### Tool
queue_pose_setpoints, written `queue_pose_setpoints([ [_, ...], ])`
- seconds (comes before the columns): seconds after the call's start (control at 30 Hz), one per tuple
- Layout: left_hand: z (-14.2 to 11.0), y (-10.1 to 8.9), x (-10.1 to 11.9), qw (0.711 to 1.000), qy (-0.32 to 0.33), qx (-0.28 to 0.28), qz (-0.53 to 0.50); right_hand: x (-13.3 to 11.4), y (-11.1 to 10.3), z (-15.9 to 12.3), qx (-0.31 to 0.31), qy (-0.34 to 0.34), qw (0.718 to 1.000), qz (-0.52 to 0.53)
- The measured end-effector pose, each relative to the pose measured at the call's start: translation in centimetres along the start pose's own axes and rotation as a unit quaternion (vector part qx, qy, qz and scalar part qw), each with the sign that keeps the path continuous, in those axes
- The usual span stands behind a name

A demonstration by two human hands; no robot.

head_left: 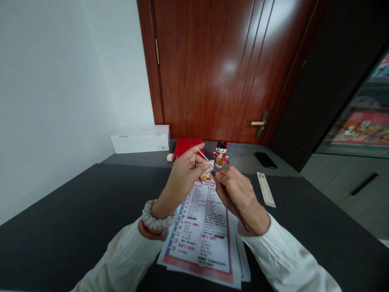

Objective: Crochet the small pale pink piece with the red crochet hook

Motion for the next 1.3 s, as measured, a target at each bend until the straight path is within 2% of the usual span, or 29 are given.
queue_pose_setpoints([
  [0.13,0.0,-0.4,0.5,0.997,0.034,0.005,0.062,0.8,-0.8,-0.1,-0.022,0.061,0.994,0.089],
  [0.2,0.0,-0.4,0.5,0.996,0.047,-0.001,0.081,2.3,-1.0,-0.5,-0.01,0.142,0.98,0.142],
  [0.3,-0.2,-0.3,0.6,0.991,0.062,-0.013,0.118,5.1,-0.5,-1.7,0.023,0.288,0.922,0.256],
  [0.37,-0.3,-0.2,0.6,0.987,0.066,-0.02,0.142,6.1,0.2,-2.3,0.026,0.334,0.887,0.318],
  [0.4,-0.3,-0.2,0.6,0.986,0.067,-0.024,0.151,6.2,0.4,-2.5,0.016,0.339,0.88,0.332],
  [0.53,-0.3,0.1,0.2,0.986,0.052,-0.065,0.147,6.3,0.1,-2.6,-0.019,0.315,0.885,0.342],
  [0.6,-0.4,0.3,-0.1,0.987,0.033,-0.091,0.131,6.6,0.2,-2.9,-0.022,0.316,0.872,0.374],
  [0.67,-0.5,0.6,-0.4,0.987,0.017,-0.112,0.112,7.1,0.8,-3.2,-0.018,0.333,0.84,0.428],
  [0.83,-0.7,0.9,-0.9,0.993,-0.016,-0.112,0.03,7.3,3.6,-3.3,0.001,0.381,0.727,0.572],
  [0.9,-0.7,1.3,-1.2,0.992,-0.033,-0.118,-0.001,6.7,4.3,-3.0,0.004,0.389,0.71,0.587],
  [0.93,-0.8,1.6,-1.2,0.992,-0.04,-0.123,-0.016,6.5,4.3,-2.8,0.01,0.387,0.718,0.579],
  [0.97,-0.7,1.7,-1.3,0.991,-0.045,-0.125,-0.029,6.3,4.1,-2.6,0.019,0.38,0.738,0.558],
  [1.0,-0.7,1.8,-1.4,0.99,-0.047,-0.123,-0.042,6.2,3.7,-2.5,0.028,0.368,0.77,0.521],
  [1.07,-0.5,1.7,-1.4,0.991,-0.049,-0.106,-0.061,5.6,2.3,-2.1,0.038,0.312,0.862,0.398],
  [1.1,-0.4,1.6,-1.4,0.992,-0.049,-0.095,-0.068,5.0,1.6,-1.8,0.039,0.262,0.91,0.318],
  [1.13,-0.3,1.6,-1.4,0.992,-0.05,-0.083,-0.075,4.1,1.1,-1.6,0.036,0.204,0.95,0.232],
  [1.17,-0.3,1.5,-1.4,0.992,-0.052,-0.074,-0.085,3.2,0.8,-1.5,0.032,0.146,0.978,0.149],
  [1.23,-0.3,1.7,-1.4,0.989,-0.064,-0.067,-0.115,1.7,0.7,-1.6,0.035,0.057,0.997,0.025],
  [1.3,-0.4,1.9,-1.5,0.983,-0.082,-0.072,-0.145,1.2,0.6,-1.8,0.055,0.023,0.998,-0.006],
])
Point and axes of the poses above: each hand's wrist, its own z-axis towards the middle knuckle, its own y-axis out of the palm, x = y × z, the point moved 9 cm from there along z, towards the middle knuckle, and after that the axes turned 8 degrees about -z, right-handed, at the moved point
